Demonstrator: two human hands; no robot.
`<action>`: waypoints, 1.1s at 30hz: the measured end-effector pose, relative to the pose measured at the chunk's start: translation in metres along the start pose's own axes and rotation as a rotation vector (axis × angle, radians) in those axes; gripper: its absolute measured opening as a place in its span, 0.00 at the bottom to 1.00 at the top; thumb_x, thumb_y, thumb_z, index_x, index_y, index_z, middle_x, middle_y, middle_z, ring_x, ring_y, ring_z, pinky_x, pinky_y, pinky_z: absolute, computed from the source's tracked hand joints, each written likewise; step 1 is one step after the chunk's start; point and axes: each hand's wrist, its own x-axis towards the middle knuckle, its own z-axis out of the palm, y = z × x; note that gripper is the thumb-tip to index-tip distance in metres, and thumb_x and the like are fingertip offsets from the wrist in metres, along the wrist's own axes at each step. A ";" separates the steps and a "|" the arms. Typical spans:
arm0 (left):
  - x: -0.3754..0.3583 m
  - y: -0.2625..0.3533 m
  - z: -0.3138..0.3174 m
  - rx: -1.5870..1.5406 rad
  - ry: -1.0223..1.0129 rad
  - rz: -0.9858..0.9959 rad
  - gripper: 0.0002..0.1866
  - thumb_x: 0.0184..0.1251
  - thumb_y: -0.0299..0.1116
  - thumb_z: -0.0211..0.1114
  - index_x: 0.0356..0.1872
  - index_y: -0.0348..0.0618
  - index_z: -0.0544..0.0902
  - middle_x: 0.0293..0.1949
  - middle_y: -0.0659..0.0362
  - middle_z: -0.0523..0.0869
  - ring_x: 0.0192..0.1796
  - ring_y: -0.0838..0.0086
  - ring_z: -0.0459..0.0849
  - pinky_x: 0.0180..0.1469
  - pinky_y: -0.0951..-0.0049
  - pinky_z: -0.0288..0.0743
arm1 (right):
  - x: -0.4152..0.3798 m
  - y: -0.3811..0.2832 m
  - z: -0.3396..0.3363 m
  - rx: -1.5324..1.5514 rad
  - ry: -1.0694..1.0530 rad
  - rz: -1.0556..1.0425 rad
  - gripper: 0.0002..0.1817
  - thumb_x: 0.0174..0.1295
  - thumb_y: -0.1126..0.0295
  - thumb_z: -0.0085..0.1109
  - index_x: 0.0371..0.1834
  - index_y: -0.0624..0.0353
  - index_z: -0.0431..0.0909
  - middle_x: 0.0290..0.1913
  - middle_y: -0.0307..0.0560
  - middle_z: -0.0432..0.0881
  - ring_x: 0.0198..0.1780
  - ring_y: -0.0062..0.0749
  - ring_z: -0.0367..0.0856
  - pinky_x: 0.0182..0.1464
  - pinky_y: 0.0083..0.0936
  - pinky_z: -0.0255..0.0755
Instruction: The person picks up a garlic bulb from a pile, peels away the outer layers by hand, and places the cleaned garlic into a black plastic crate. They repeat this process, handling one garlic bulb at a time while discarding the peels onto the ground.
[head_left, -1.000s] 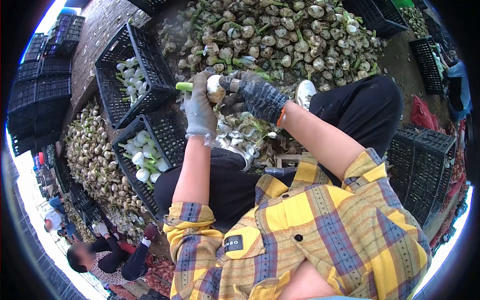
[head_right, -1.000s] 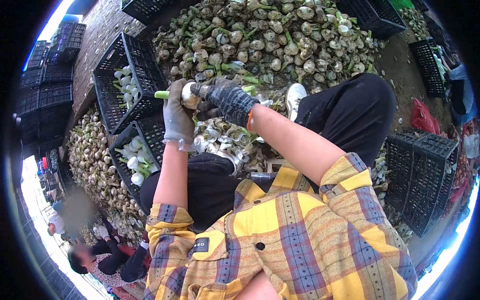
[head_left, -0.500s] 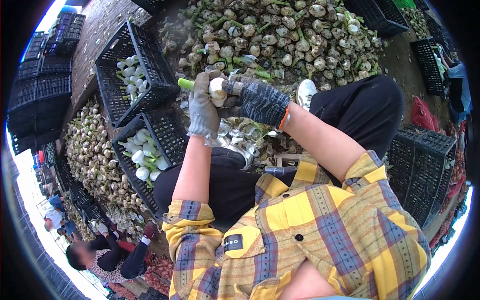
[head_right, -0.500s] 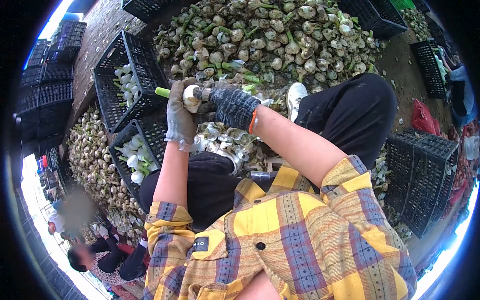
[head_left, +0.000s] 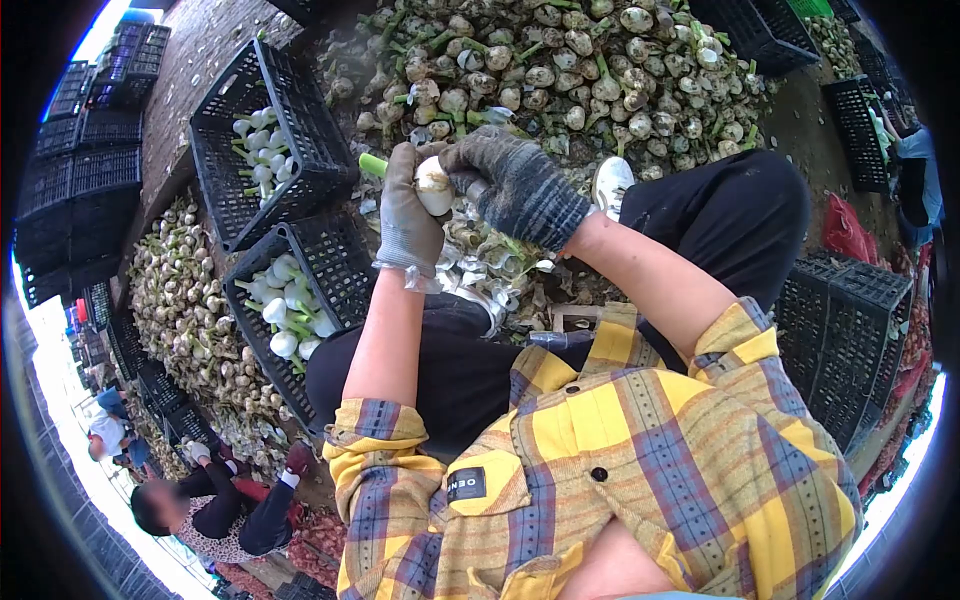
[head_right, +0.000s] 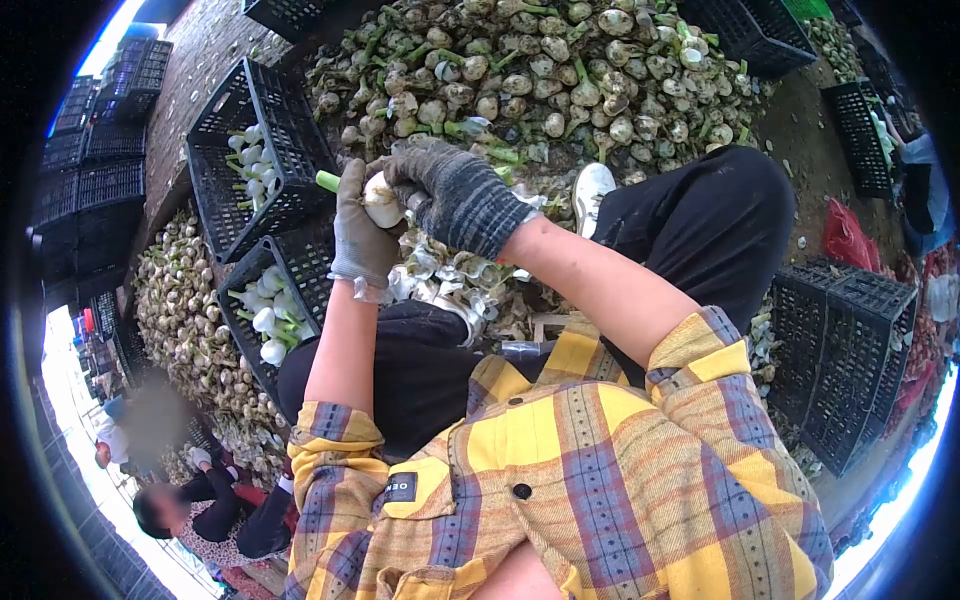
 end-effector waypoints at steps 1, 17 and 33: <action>0.002 -0.002 -0.002 0.024 0.004 0.022 0.21 0.66 0.51 0.49 0.39 0.43 0.79 0.32 0.60 0.82 0.35 0.72 0.81 0.39 0.74 0.76 | -0.001 -0.002 -0.002 -0.095 -0.037 -0.028 0.13 0.53 0.82 0.55 0.43 0.61 0.76 0.39 0.47 0.77 0.43 0.31 0.77 0.49 0.25 0.72; -0.011 0.000 0.011 0.352 0.052 0.230 0.31 0.66 0.60 0.45 0.38 0.38 0.80 0.30 0.61 0.80 0.30 0.80 0.77 0.33 0.80 0.70 | 0.002 0.002 0.006 1.004 -0.070 0.650 0.16 0.60 0.63 0.58 0.44 0.65 0.76 0.38 0.47 0.81 0.36 0.28 0.81 0.40 0.24 0.78; -0.006 0.004 0.006 0.141 0.121 0.076 0.27 0.65 0.59 0.46 0.39 0.43 0.79 0.28 0.62 0.80 0.27 0.77 0.78 0.27 0.78 0.75 | -0.006 0.012 -0.007 0.573 -0.088 0.770 0.14 0.63 0.64 0.53 0.39 0.66 0.73 0.30 0.49 0.81 0.31 0.32 0.82 0.34 0.26 0.79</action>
